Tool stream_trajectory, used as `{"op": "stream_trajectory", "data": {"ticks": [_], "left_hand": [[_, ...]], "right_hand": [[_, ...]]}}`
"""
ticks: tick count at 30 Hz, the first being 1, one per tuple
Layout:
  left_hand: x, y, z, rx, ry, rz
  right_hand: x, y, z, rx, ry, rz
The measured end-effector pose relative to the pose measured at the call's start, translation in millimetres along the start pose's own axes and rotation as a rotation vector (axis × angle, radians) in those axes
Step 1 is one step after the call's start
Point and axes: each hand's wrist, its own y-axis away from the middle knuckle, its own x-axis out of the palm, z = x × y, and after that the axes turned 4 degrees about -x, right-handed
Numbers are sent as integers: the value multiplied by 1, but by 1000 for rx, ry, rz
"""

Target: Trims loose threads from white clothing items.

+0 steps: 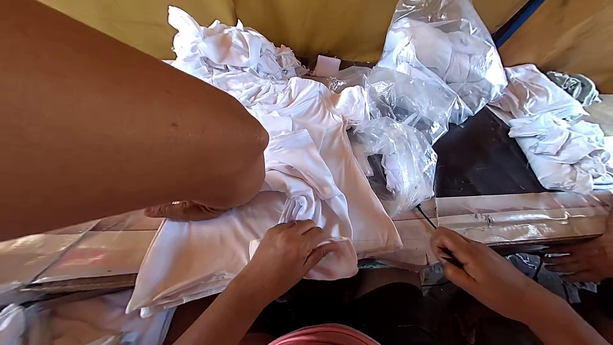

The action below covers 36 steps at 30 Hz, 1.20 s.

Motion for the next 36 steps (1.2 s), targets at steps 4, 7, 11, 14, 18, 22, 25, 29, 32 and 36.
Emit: {"op": "stream_trajectory", "data": {"ticks": [4, 7, 11, 14, 18, 22, 25, 29, 32, 36], "left_hand": [[27, -3, 11, 167, -107, -188], [39, -4, 26, 245, -189, -361], [29, 6, 55, 165, -224, -381], [40, 16, 104, 52, -170, -432], [58, 19, 108, -5, -139, -432], [54, 11, 77, -5, -134, -431], [48, 11, 72, -16, -103, -421], [53, 11, 75, -50, -81, -448], [41, 17, 28, -96, -231, -216], [-4, 51, -93, -24, -178, 153]], "right_hand": [[-10, 17, 2, -28, 110, -23], [-13, 25, 2, 7, 196, -21], [-27, 46, -30, 225, 284, -34], [-40, 72, -61, 489, 262, -67], [-19, 81, -49, 532, 6, -166], [35, 51, -8, 356, -161, -175], [53, 32, 8, 341, -189, -160], [62, 19, 14, 304, -231, -167], [69, 18, 17, 311, -268, -143], [69, 5, 25, 356, -337, -15]]}}
